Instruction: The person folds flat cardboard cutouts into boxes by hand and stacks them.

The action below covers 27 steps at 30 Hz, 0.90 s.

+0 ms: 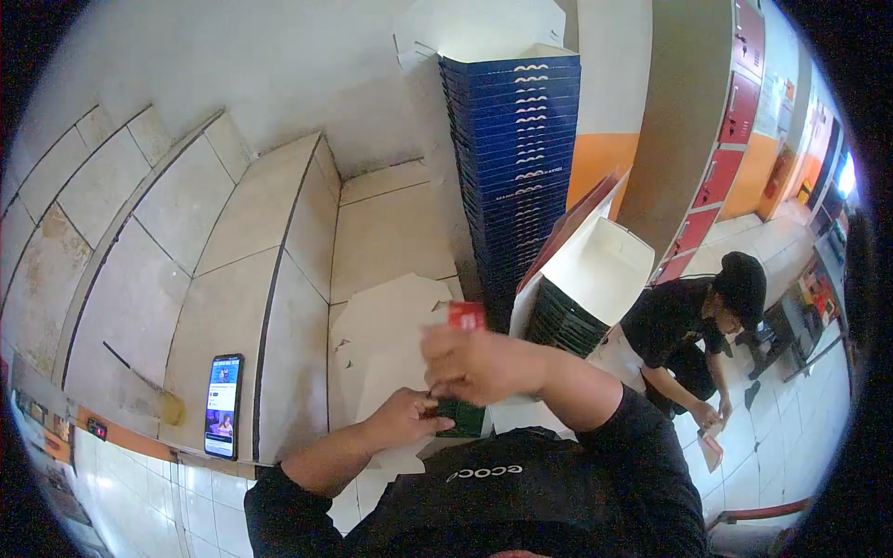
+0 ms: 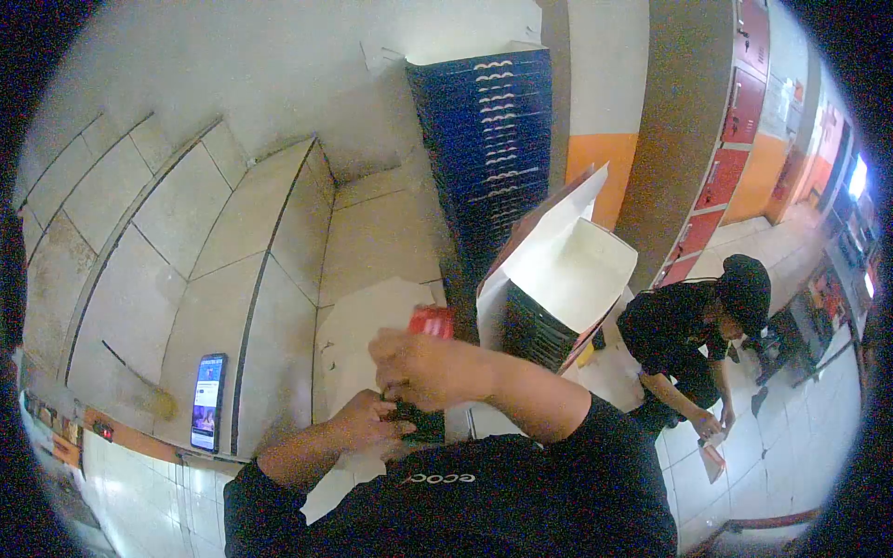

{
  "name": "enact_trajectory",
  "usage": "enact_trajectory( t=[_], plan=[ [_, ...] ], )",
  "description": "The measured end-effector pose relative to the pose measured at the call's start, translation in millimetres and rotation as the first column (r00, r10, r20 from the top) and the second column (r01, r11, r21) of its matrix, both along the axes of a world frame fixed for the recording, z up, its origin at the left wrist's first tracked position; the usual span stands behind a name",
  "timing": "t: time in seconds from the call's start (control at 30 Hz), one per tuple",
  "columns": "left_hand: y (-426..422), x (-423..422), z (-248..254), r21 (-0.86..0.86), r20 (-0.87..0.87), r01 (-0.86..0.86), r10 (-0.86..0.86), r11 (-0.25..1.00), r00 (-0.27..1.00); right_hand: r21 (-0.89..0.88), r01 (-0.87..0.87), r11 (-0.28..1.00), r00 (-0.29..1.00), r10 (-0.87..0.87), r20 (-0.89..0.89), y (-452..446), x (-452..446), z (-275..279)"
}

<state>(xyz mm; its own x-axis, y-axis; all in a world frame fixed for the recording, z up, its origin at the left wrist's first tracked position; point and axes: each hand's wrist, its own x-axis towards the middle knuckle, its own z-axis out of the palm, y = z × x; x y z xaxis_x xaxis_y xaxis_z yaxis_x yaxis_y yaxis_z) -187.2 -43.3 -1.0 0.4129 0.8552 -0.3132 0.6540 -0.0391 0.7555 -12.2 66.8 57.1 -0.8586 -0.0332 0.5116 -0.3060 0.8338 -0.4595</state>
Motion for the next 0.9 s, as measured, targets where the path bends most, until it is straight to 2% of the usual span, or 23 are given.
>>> enact_trajectory(
  t=[0.07,0.1,0.2,0.27,0.3,0.33,0.4,0.43,0.47,0.53,0.57,0.6,0.63,0.67,0.7,0.73,0.8,0.83,0.9],
  plan=[
    [-4.9,4.2,-3.2,-0.025,0.202,-0.136,0.139,0.99,0.97,0.084,-0.074,0.994,0.979,0.056,0.198,-8.0,-2.6,-5.6],
    [-7.9,6.5,-5.3,-0.05,0.298,-0.197,0.203,0.979,0.933,0.001,-0.097,0.995,0.969,0.094,0.228,-11.6,-3.5,-9.7],
    [-5.2,3.1,-10.4,0.287,0.018,-0.062,0.06,0.956,0.998,0.002,-0.137,0.991,0.984,0.136,0.112,-12.4,-6.8,-23.7],
    [1.8,-6.7,-12.0,0.538,-0.322,0.118,0.074,0.835,0.944,0.154,0.092,0.984,0.992,-0.076,-0.105,-14.5,-3.2,-11.5],
    [6.1,-9.3,-11.9,0.626,-0.468,0.231,0.122,0.745,0.875,0.252,0.191,0.949,0.981,-0.174,-0.087,-16.3,-2.0,-4.9],
    [9.1,-4.3,5.9,0.796,-0.408,0.214,0.241,0.567,0.88,0.353,0.277,0.893,0.96,-0.268,-0.076,-18.2,-0.7,1.7],
    [5.2,7.4,52.9,0.979,-0.201,0.167,0.42,0.116,0.885,0.623,0.302,0.721,0.85,-0.5,0.167,-21.7,1.2,9.7],
    [-6.0,12.8,57.5,0.977,-0.183,0.213,0.445,-0.019,0.877,0.618,0.444,0.649,0.844,-0.534,-0.045,-19.5,5.0,18.6],
    [-21.5,18.7,55.7,0.954,-0.158,0.257,0.467,-0.156,0.87,0.569,0.566,0.597,0.778,-0.614,-0.129,-18.8,13.5,34.6],
    [-18.4,29.2,55.2,0.918,-0.169,0.238,0.229,-0.317,0.959,0.438,0.773,0.46,0.603,-0.747,-0.28,-23.1,40.5,77.4],
    [-2.6,37.3,56.5,0.929,-0.199,0.174,-0.045,-0.328,0.979,0.351,0.903,0.249,0.392,-0.813,-0.43,-28.5,57.5,98.2],
    [17.9,57.5,53.4,0.97,-0.16,0.136,-0.11,-0.204,0.981,0.231,0.972,0.03,0.157,-0.818,-0.554,-30.0,76.5,112.8],
    [39.5,81.9,50.5,0.992,-0.113,0.102,-0.169,-0.075,0.979,0.067,0.997,-0.041,0.0,-0.854,-0.52,-22.7,96.2,118.8],
    [55.6,100.4,53.7,0.994,-0.108,0.111,-0.153,0.011,0.982,-0.094,0.988,-0.119,-0.149,-0.874,-0.462,-16.7,117.1,124.6],
    [69.7,115.7,56.6,0.988,-0.104,0.118,-0.137,0.097,0.985,-0.185,0.983,-0.004,-0.05,-0.969,-0.241,-13.3,138.2,130.5],
    [83.0,127.8,55.5,0.987,-0.099,0.117,-0.153,0.114,0.983,-0.298,0.951,0.082,0.081,-0.997,-0.016,-13.0,155.0,134.1],
    [108.2,145.5,46.5,0.982,-0.087,0.116,-0.188,0.149,0.978,-0.38,0.887,0.264,0.321,-0.943,0.094,-8.7,175.5,129.4],
    [120.8,150.7,36.7,0.964,-0.106,0.147,-0.186,0.221,0.977,-0.426,0.838,0.342,0.435,-0.889,0.143,-3.8,180.5,126.5],
    [142.4,161.3,22.8,0.91,-0.145,0.204,-0.185,0.36,0.972,-0.422,0.804,0.42,0.53,-0.827,0.187,3.4,181.9,119.0]
  ],
)
